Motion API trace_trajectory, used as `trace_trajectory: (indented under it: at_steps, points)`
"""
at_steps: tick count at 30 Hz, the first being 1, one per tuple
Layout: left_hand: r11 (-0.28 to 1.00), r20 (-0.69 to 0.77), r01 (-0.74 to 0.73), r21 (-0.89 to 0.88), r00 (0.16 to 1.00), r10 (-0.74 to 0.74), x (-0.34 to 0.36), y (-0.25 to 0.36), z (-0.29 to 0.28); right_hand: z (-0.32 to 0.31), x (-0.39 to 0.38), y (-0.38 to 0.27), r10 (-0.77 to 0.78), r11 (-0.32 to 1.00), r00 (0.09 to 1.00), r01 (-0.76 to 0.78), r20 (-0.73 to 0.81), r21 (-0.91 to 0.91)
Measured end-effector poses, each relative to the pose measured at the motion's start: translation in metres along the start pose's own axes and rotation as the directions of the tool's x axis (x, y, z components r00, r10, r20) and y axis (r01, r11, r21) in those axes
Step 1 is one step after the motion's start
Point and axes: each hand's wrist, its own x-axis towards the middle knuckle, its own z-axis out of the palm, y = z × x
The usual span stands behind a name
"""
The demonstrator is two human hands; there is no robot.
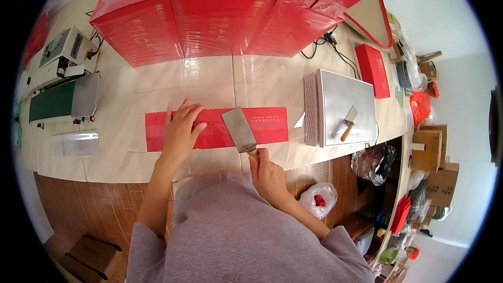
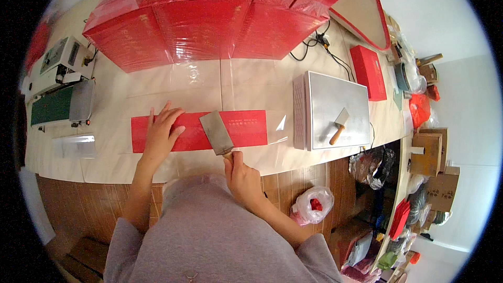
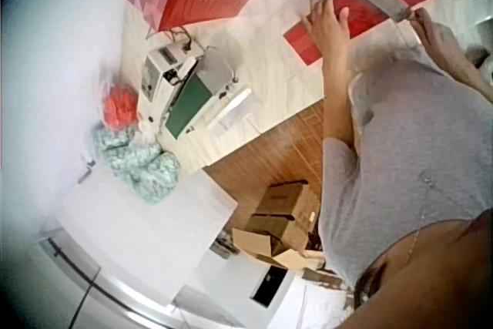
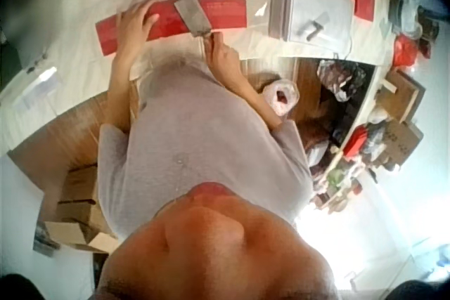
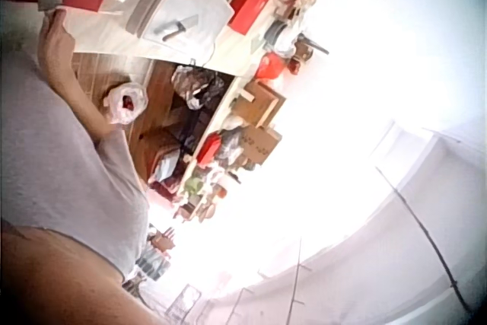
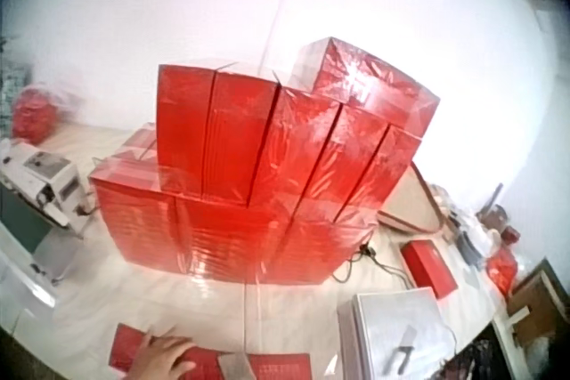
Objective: The person wraps red boxes in plastic film by hand, using a small metal spatula-like tool to smooth the plastic over the box surfaces.
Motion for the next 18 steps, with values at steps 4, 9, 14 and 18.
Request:
trace_trajectory:
  at_steps: [4, 9, 14, 18]
  points:
    - [1.0, -0.005, -0.005, 0.006, 1.0, 0.005, 0.0, -0.002, 0.0, -0.008, -0.002, 0.001, 0.087, 0.979, 0.996, -0.079, 0.035, -0.189]
    - [1.0, 0.043, 0.008, 0.007, 0.999, -0.008, 0.003, 0.001, -0.005, -0.017, 0.002, 0.021, 0.209, 0.922, 0.976, -0.217, -0.059, -0.319]
    - [1.0, 0.018, 0.001, -0.013, 1.0, -0.001, 0.002, 0.003, -0.005, -0.026, 0.002, 0.033, 0.255, 0.904, 0.959, -0.281, -0.122, -0.322]
    - [1.0, -0.023, -0.022, 0.008, 0.999, 0.023, 0.003, 0.002, -0.002, -0.029, 0.002, 0.04, 0.261, 0.896, 0.95, -0.305, -0.175, -0.322]
